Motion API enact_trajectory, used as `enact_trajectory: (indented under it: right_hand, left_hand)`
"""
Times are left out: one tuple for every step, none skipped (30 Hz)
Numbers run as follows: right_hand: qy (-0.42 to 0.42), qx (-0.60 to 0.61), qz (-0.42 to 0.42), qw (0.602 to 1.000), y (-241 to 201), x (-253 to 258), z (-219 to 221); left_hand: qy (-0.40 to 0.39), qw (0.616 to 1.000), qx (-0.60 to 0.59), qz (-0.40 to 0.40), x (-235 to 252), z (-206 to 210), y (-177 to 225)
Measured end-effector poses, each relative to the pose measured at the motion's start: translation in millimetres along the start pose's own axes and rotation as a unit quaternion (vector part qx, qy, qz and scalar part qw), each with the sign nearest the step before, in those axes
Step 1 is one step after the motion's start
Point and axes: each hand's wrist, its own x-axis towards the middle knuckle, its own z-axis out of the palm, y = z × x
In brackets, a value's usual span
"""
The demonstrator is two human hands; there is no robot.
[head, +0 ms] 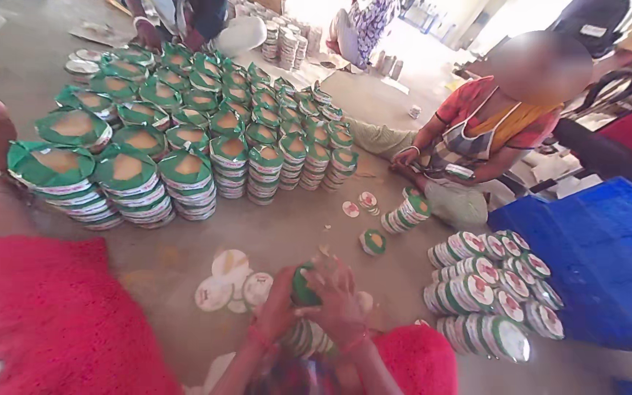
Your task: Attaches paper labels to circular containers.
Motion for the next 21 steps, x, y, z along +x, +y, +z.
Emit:
enact_trajectory:
  right_hand:
    - [0.005,-0.032,-0.022,0.999,-2.4,-0.7,-0.3]
    - [0.012,-0.055,-0.043,0.997,-4.4,-1.3,-2.1]
    - [0.017,-0.069,-0.059,0.996,-6.1,-2.2,-4.8]
    - [0.027,-0.080,-0.075,0.994,-7.1,-3.0,-7.0]
    - [0.038,-0.093,-0.092,0.991,-7.7,-3.1,-9.3]
    - [0.046,-0.110,-0.109,0.987,-8.2,-2.2,-12.7]
    - [0.049,-0.120,-0.126,0.983,-8.4,-0.7,-16.1]
    - [0.050,-0.126,-0.142,0.981,-7.7,1.7,-18.9]
    - [0.047,-0.124,-0.150,0.980,-6.9,4.7,-21.3]
    - [0.032,-0.109,-0.144,0.983,-6.4,8.1,-24.4]
    - [0.009,-0.090,-0.126,0.988,-5.6,11.4,-28.2]
    - [-0.015,-0.076,-0.108,0.991,-3.9,14.4,-31.5]
    - [-0.035,-0.065,-0.095,0.993,-1.9,17.2,-33.7]
    - [-0.048,-0.065,-0.093,0.992,0.5,19.0,-33.3]
    - [-0.055,-0.068,-0.095,0.992,2.6,19.4,-30.7]
    - [-0.061,-0.072,-0.097,0.991,4.4,18.3,-26.3]
    - [-0.063,-0.077,-0.100,0.990,5.0,16.0,-21.5]
    - [-0.056,-0.085,-0.108,0.989,4.8,12.6,-17.5]
    - [-0.039,-0.091,-0.120,0.988,4.1,8.3,-15.1]
    - [-0.023,-0.097,-0.131,0.986,2.8,3.2,-14.5]
    - [-0.015,-0.105,-0.140,0.984,1.3,-1.4,-15.5]
  left_hand:
    - [-0.002,1.000,-0.003,-0.002,0.6,-0.8,0.0]
    - [-0.009,1.000,-0.007,-0.013,1.4,-2.4,1.4]
    - [-0.017,0.999,-0.011,-0.028,1.7,-3.7,3.4]
    - [-0.022,0.999,-0.015,-0.044,1.9,-4.5,6.0]
    - [-0.024,0.998,-0.018,-0.055,2.0,-4.6,7.8]
    - [-0.022,0.998,-0.019,-0.055,2.0,-3.8,8.1]
    - [-0.018,0.998,-0.019,-0.051,1.8,-2.4,7.3]
    - [-0.013,0.999,-0.020,-0.043,1.6,-1.1,6.3]
    - [-0.009,0.999,-0.020,-0.035,1.7,-1.0,6.0]
    - [-0.009,0.999,-0.018,-0.031,1.9,-1.8,6.6]
    - [-0.009,1.000,-0.015,-0.025,1.8,-2.6,7.0]
    - [-0.005,1.000,-0.009,-0.019,1.6,-2.5,7.2]
    - [-0.003,1.000,-0.004,-0.017,1.1,-1.8,7.2]
    - [-0.004,1.000,-0.003,-0.017,0.7,-1.5,7.7]
    - [-0.009,1.000,-0.002,-0.020,0.4,-1.8,8.2]
    - [-0.013,1.000,-0.007,-0.023,0.5,-1.9,7.7]
    - [-0.016,0.999,-0.015,-0.028,0.7,-2.3,6.7]
    - [-0.018,0.999,-0.021,-0.034,1.1,-3.0,6.2]
    - [-0.022,0.999,-0.023,-0.041,1.5,-3.8,6.2]
    - [-0.026,0.998,-0.020,-0.048,2.0,-3.9,6.0]
    - [-0.028,0.998,-0.016,-0.052,2.5,-3.7,5.6]
